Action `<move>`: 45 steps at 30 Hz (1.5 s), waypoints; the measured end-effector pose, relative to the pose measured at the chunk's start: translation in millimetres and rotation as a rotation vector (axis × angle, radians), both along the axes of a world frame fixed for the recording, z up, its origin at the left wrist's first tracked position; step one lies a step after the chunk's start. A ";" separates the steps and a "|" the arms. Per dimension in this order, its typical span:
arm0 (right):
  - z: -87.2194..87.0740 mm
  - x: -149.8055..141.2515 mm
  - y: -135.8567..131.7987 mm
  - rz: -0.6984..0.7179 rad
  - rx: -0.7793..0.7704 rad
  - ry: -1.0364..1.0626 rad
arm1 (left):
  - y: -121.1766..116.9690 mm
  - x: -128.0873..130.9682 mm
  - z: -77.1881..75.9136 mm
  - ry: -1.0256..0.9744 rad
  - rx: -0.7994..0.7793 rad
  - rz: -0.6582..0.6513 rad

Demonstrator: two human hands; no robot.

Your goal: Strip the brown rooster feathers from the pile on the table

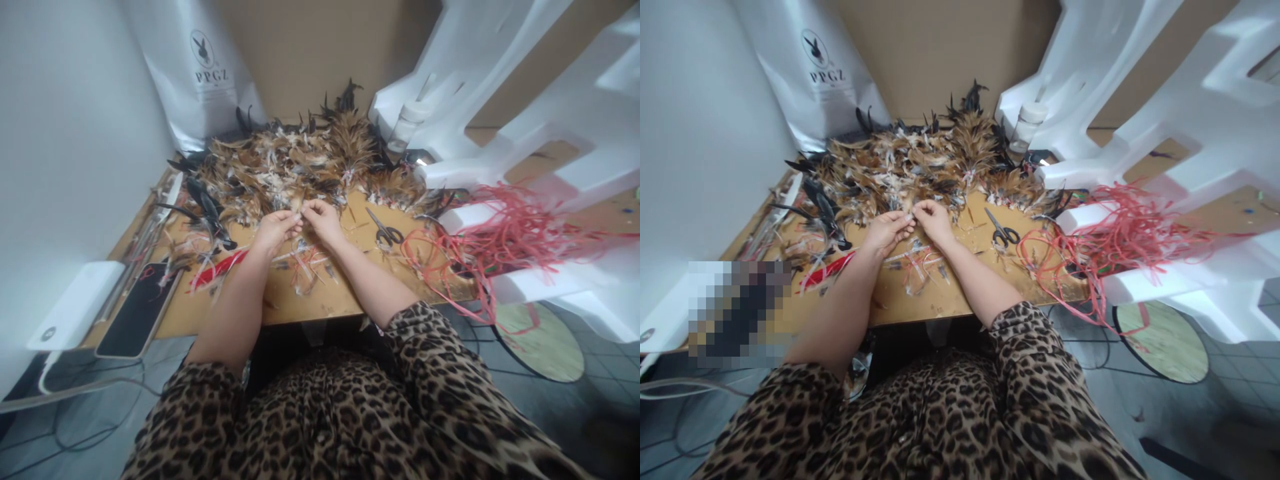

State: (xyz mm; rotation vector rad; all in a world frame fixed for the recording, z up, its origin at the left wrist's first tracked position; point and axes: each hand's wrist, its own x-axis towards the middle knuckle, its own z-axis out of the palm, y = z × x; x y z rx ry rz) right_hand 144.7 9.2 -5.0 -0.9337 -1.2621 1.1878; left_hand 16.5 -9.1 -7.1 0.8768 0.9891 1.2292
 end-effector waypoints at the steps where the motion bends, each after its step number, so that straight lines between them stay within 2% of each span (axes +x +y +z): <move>1: 1.2 1.5 0.0 -0.003 0.002 -0.003 | 0.8 -1.3 1.0 -0.005 0.015 0.029; 8: -2.5 13.4 8.9 -0.110 0.022 -0.051 | 10.3 -21.1 6.2 -0.194 0.066 0.378; 11: -7.2 15.4 12.0 -0.136 0.039 -0.117 | 12.5 -27.8 6.1 -0.255 0.052 0.476; 15: -3.3 15.3 12.7 -0.161 0.168 -0.311 | 15.4 -31.9 2.4 -0.302 0.051 0.496; 24: 37.2 -6.6 29.7 0.000 0.614 -0.952 | 16.8 -28.0 -3.0 -0.343 0.040 0.498; 30: 33.0 -31.8 48.5 0.184 0.805 -1.369 | 16.2 -21.3 -4.4 -0.322 0.003 0.494; 32: 29.0 -36.8 52.4 0.153 0.802 -1.438 | 15.7 -18.2 -4.4 -0.316 -0.015 0.489; 36: 26.0 -33.6 57.5 0.004 0.717 -1.471 | 13.3 -12.7 -2.1 -0.332 -0.037 0.479; 42: 25.1 -6.4 56.2 -0.260 0.481 -1.274 | 8.9 -9.2 0.6 -0.335 -0.026 0.473; 45: 20.2 4.3 55.4 -0.312 0.436 -1.194 | 8.5 -7.5 -1.1 -0.352 -0.021 0.474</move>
